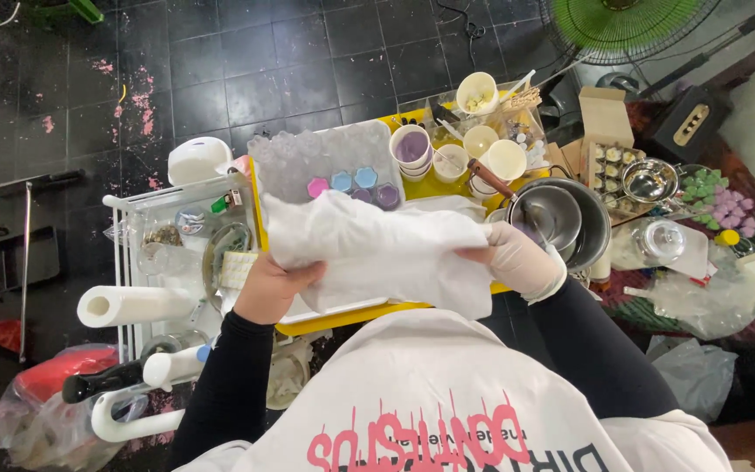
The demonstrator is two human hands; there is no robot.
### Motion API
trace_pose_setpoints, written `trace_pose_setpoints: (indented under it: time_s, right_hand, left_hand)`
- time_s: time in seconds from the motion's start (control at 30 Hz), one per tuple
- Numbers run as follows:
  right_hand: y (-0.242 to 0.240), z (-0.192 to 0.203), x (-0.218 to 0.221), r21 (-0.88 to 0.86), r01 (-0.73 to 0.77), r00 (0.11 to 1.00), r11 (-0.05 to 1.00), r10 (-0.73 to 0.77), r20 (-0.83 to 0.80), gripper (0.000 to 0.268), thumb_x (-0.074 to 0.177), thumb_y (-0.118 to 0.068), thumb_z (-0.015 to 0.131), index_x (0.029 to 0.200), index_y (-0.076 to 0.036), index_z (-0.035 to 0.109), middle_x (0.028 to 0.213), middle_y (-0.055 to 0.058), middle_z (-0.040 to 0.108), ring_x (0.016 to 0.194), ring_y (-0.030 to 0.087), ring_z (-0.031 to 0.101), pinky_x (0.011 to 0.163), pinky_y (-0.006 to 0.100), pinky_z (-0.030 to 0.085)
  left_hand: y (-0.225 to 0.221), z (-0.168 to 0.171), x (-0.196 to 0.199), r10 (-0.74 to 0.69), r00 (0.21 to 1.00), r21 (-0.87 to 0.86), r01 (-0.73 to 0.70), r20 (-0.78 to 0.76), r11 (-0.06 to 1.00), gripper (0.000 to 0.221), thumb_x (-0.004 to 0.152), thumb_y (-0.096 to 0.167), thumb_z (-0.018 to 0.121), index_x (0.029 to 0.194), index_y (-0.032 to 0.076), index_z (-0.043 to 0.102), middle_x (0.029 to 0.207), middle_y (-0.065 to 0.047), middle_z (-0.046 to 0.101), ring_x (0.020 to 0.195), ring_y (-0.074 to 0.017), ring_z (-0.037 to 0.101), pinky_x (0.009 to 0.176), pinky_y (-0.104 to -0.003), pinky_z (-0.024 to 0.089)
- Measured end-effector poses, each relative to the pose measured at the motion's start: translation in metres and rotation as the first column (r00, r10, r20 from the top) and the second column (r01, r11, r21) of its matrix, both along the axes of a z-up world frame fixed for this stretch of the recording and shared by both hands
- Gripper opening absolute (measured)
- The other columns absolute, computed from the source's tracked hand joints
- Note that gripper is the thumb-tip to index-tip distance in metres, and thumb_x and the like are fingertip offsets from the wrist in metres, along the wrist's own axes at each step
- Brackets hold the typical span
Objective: Wiping small glass jars or containers with a paper towel at a production station.
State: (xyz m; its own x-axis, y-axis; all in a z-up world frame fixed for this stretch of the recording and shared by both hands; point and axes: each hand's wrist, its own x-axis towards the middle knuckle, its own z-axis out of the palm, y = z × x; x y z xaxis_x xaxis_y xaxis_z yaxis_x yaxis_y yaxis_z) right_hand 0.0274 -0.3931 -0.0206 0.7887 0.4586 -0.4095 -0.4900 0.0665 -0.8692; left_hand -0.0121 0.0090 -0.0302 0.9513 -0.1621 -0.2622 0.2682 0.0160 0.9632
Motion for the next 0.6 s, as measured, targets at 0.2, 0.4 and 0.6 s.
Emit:
trace_pose_setpoints:
  time_s: [0.2,0.4,0.6]
  right_hand:
    - [-0.04,-0.002,0.003,-0.149,-0.123,0.739,0.981,0.191,0.647,0.027,0.097,0.016,0.059,0.084,0.0,0.077,0.087,0.006,0.079,0.097,0.019,0.069,0.103,0.03,0.053]
    - [-0.064,0.083,-0.023,-0.115,0.396,0.798,0.911,-0.28,0.534,0.012,0.102,0.001,0.055,0.106,-0.003,0.065,0.108,0.008,0.074,0.094,0.016,0.071,0.089,0.027,0.056]
    - [-0.161,-0.001,-0.074,-0.063,0.911,0.384,0.408,-0.782,0.491,0.025,0.108,-0.007,0.057,0.133,-0.004,0.058,0.107,0.007,0.07,0.083,0.012,0.062,0.073,0.024,0.045]
  left_hand:
    - [-0.023,0.068,0.013,-0.306,0.841,0.249,0.211,0.446,0.945,0.033,0.07,-0.017,0.057,0.074,0.007,0.079,0.123,-0.009,0.071,0.097,-0.0191,0.068,0.085,-0.031,0.054]
    - [-0.039,0.084,0.034,-0.445,0.798,0.485,0.224,0.407,0.846,0.043,0.063,-0.021,0.048,0.077,0.008,0.077,0.107,-0.007,0.073,0.093,-0.0211,0.072,0.083,-0.028,0.056]
    - [-0.07,0.104,0.061,-0.653,0.673,0.574,0.398,0.347,0.715,0.041,0.065,-0.021,0.049,0.085,0.006,0.072,0.095,-0.008,0.067,0.091,-0.0267,0.068,0.08,-0.031,0.051]
